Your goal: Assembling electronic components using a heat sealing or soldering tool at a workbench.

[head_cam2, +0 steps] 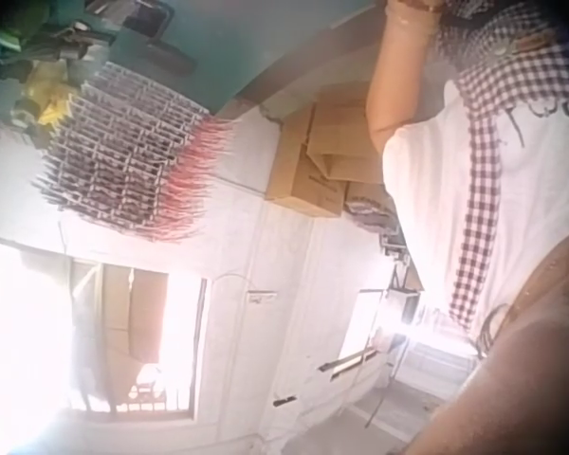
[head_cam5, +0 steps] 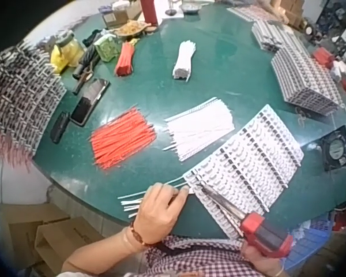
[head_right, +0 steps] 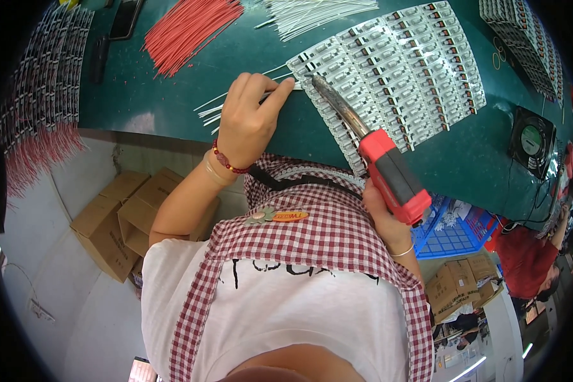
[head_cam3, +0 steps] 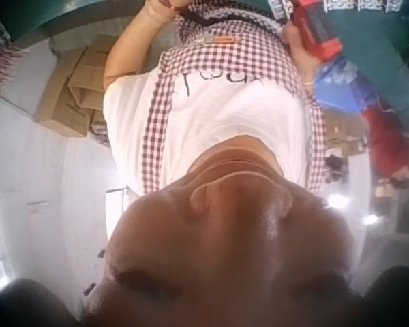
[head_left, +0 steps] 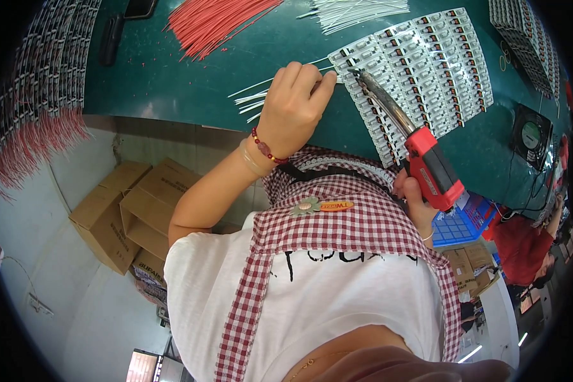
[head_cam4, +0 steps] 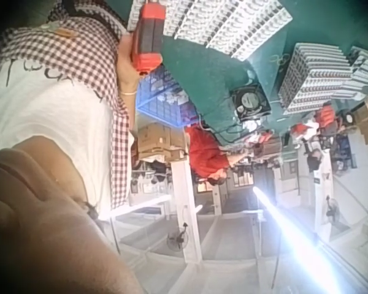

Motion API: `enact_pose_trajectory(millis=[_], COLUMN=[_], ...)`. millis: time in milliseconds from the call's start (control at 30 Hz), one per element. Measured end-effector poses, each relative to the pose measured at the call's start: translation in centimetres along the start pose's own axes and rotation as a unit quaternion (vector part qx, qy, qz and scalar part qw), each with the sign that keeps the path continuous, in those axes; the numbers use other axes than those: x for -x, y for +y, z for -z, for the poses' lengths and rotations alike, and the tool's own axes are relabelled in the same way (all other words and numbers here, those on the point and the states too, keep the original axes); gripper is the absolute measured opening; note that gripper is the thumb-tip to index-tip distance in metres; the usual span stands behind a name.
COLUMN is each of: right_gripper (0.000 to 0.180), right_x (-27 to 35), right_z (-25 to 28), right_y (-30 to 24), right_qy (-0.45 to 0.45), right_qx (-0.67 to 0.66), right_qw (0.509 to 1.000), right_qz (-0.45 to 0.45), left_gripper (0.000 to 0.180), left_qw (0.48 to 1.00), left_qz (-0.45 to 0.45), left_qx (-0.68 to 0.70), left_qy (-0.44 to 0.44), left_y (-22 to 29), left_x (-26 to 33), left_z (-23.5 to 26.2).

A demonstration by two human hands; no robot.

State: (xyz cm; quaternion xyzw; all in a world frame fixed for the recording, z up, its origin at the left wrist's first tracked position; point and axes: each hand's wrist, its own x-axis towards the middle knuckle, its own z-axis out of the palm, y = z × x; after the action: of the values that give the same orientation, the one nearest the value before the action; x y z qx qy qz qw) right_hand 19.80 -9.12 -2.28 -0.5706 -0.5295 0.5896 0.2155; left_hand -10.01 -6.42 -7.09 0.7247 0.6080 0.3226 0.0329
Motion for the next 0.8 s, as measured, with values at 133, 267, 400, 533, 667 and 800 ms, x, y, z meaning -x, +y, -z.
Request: enact_pose_trajectory(millis=[133,267,400,533,667,800], right_gripper=[0.021,0.02,0.021,0.017,0.01,0.047], right_x=[0.1,-0.5,-1.3,-1.2,-0.4,-0.6], right_z=[-0.1,-0.5,-0.4,-0.6,-0.9,-1.3], right_y=[0.0,0.4,0.0,0.3,-0.8,-2.1], right_qy=[0.015,0.026,-0.024,-0.001,0.013,0.017], right_qx=[-0.042,0.014,0.123,0.125,0.067,-0.016], right_qw=[0.999,1.0,0.991,0.99,0.996,0.999], right_qz=[0.003,0.004,0.045,0.071,0.054,0.049], left_gripper=[0.031,0.029,0.028,0.028,0.027,0.027], left_qw=[1.0,1.0,1.0,1.0,1.0,1.0], left_qz=[-0.001,-0.003,-0.001,-0.001,-0.003,0.0], left_qx=[-0.005,-0.005,-0.006,-0.004,-0.005,-0.007], left_qy=[-0.004,-0.002,0.0,0.005,0.008,0.009], left_y=[-0.1,-0.1,-0.2,-0.1,-0.1,-0.1], left_x=[0.0,0.0,0.1,0.1,0.2,0.3], left_z=[0.1,0.0,-0.1,-0.3,-0.3,-0.3])
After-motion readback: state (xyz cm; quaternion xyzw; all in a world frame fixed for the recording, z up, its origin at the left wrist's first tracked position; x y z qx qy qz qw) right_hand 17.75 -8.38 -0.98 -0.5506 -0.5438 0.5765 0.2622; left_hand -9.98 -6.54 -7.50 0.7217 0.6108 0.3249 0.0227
